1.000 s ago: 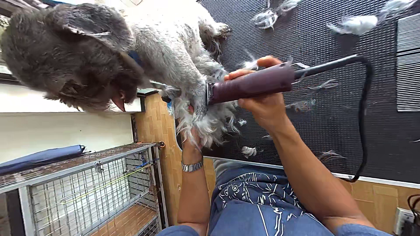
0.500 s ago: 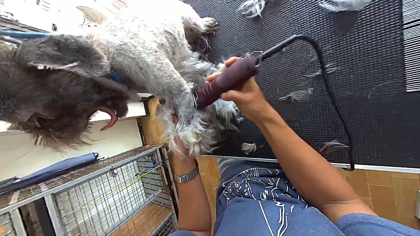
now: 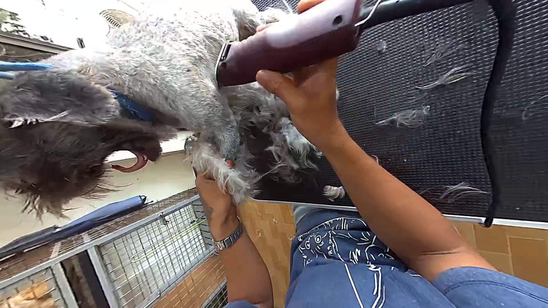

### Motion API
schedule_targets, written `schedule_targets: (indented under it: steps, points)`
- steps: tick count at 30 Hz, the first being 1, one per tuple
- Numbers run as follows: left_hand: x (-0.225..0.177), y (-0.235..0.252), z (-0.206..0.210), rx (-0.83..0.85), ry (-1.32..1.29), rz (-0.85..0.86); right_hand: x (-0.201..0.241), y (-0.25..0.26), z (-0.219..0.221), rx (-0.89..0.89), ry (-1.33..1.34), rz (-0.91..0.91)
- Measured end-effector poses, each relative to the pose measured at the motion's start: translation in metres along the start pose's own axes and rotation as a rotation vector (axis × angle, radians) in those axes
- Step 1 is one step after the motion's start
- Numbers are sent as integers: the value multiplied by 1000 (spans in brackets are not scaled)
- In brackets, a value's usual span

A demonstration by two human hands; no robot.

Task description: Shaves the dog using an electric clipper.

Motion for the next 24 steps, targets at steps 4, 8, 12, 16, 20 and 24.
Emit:
schedule_targets:
  steps: [4,8,12,16,20,24]
  points:
    - [-2,1,-1,9,-43,-26,-30,-8,-1,97,13,61]
    - [1,3,-2,-1,-34,-42,-47,-15,-18,57,-10,100]
    - [4,9,-5,-16,21,-16,-26,-13,-25,-9,65,30]
    - [-1,14,-4,-19,78,40,-36,-15,-6,61,85,61]
    - [2,21,-9,-31,255,78,-61,-22,-12,63,13,161]
    - [4,25,-16,-116,497,158,-41,-21,-31,-70,-9,109]
Point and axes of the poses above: each hand's wrist, its own y-axis towards the middle knuckle, its own z-axis out of the palm, x = y × z, the point moved 10 cm from there along y, towards the middle knuckle, and after that the axes turned 6 degrees about z, right-handed, at the moved point
